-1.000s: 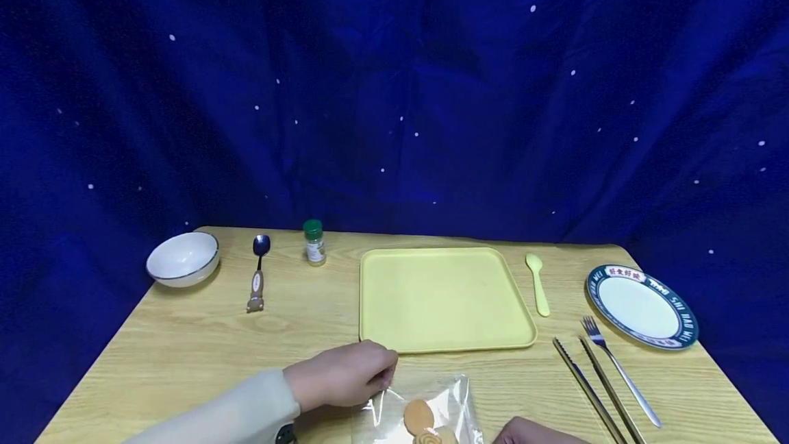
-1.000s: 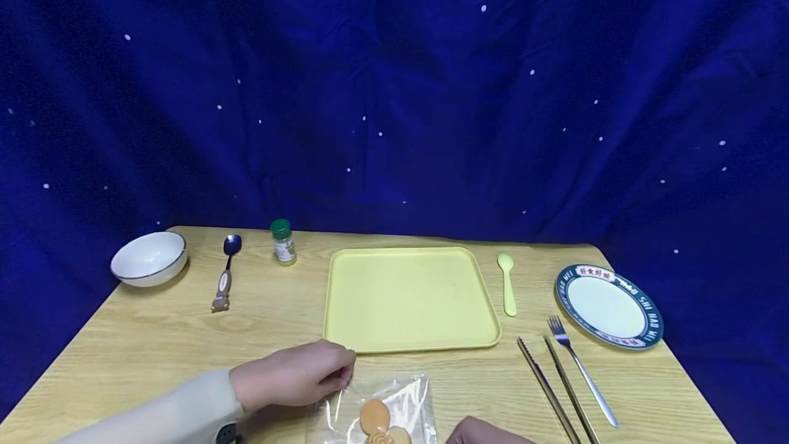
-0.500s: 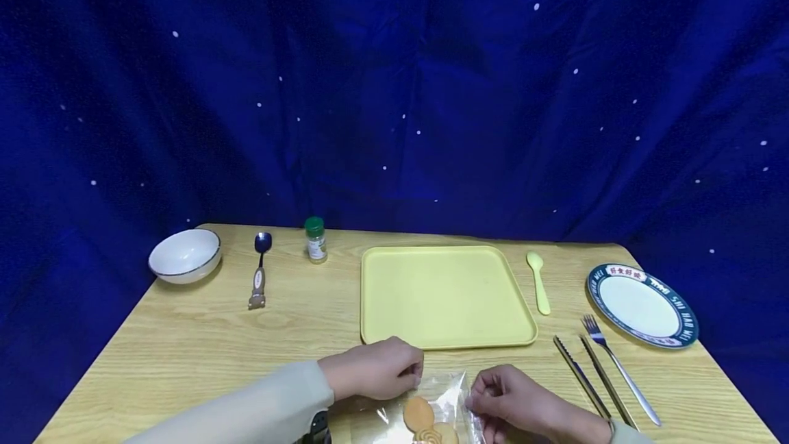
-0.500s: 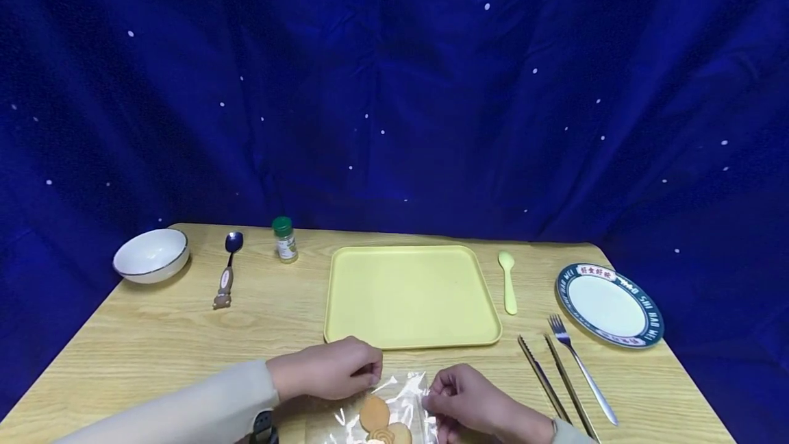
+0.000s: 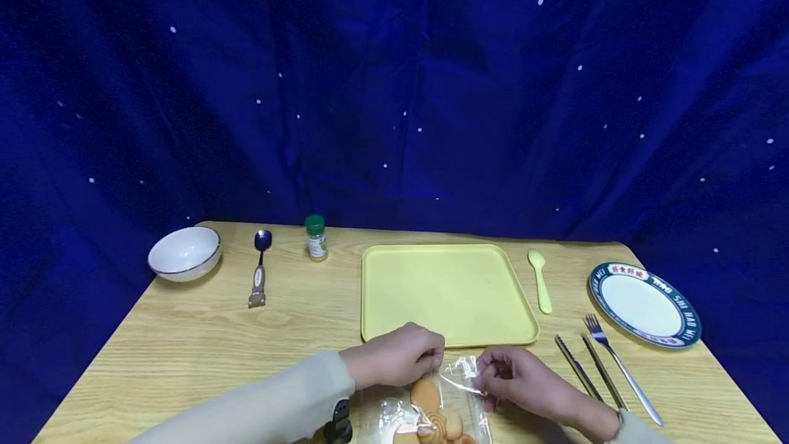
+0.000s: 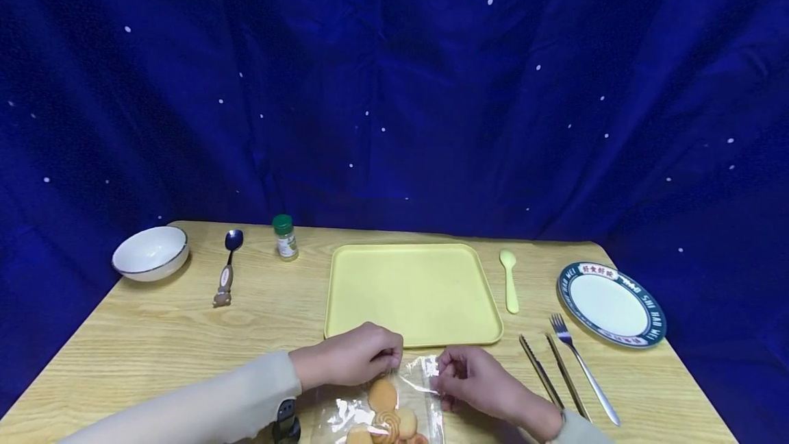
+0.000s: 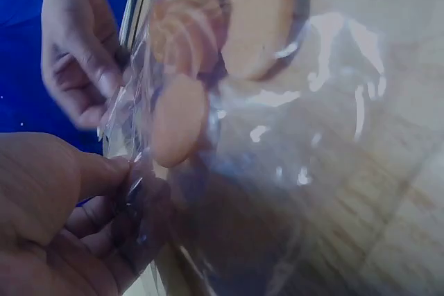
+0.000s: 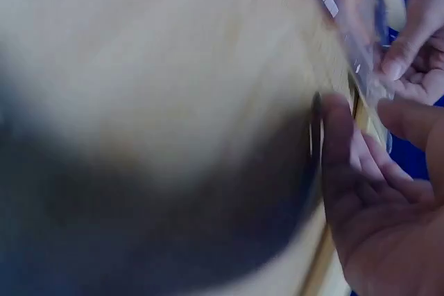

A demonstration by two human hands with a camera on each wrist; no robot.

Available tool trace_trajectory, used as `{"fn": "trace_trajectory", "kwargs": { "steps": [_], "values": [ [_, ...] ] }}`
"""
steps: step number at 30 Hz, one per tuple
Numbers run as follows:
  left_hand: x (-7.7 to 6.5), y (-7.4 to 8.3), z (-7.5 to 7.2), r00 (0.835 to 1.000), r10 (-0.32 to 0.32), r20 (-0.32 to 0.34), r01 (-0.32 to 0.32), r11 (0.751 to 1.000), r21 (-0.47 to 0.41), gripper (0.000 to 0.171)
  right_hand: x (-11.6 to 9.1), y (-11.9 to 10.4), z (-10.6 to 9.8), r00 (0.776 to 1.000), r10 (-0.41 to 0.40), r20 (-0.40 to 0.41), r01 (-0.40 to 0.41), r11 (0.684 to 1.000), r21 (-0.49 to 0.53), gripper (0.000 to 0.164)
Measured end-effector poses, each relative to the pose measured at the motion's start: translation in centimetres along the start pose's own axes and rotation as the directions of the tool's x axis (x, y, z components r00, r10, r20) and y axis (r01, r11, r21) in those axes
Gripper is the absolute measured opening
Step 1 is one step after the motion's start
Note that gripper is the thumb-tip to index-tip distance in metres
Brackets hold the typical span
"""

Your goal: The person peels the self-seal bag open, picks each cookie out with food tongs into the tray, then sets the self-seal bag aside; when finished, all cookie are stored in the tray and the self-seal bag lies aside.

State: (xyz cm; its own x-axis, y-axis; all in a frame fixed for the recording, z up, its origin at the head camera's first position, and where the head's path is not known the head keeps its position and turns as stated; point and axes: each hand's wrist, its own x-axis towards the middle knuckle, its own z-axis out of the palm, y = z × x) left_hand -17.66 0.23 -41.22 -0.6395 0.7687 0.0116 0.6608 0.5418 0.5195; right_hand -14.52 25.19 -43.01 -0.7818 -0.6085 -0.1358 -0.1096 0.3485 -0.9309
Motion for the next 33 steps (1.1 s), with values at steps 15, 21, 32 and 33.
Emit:
{"fn": "trace_trajectory", "kwargs": {
  "steps": [15,21,32,33],
  "values": [
    [0.3,-0.1,-0.2,1.0,-0.012,0.002,0.012,1.0,0.012,0.02,2.8,-1.8,-1.5,0.965,-0.26,0.021,0.233,0.82,-0.522,0.006],
    [0.1,0.0,-0.3,1.0,-0.006,0.009,0.006,1.0,0.019,0.021,2.4,-1.7,-1.8,0.93,-0.364,0.055,0.336,0.781,-0.527,0.005],
    [0.2,-0.1,-0.5,1.0,-0.005,0.002,0.005,0.999,0.033,0.021,1.8,-0.9,-1.7,0.867,-0.498,-0.011,0.44,0.777,-0.45,0.008],
    [0.2,-0.2,-0.5,1.0,-0.003,0.002,0.003,0.999,0.036,0.021,1.7,-0.9,-1.8,0.868,-0.496,-0.015,0.438,0.78,-0.447,0.009]
  ]
}}
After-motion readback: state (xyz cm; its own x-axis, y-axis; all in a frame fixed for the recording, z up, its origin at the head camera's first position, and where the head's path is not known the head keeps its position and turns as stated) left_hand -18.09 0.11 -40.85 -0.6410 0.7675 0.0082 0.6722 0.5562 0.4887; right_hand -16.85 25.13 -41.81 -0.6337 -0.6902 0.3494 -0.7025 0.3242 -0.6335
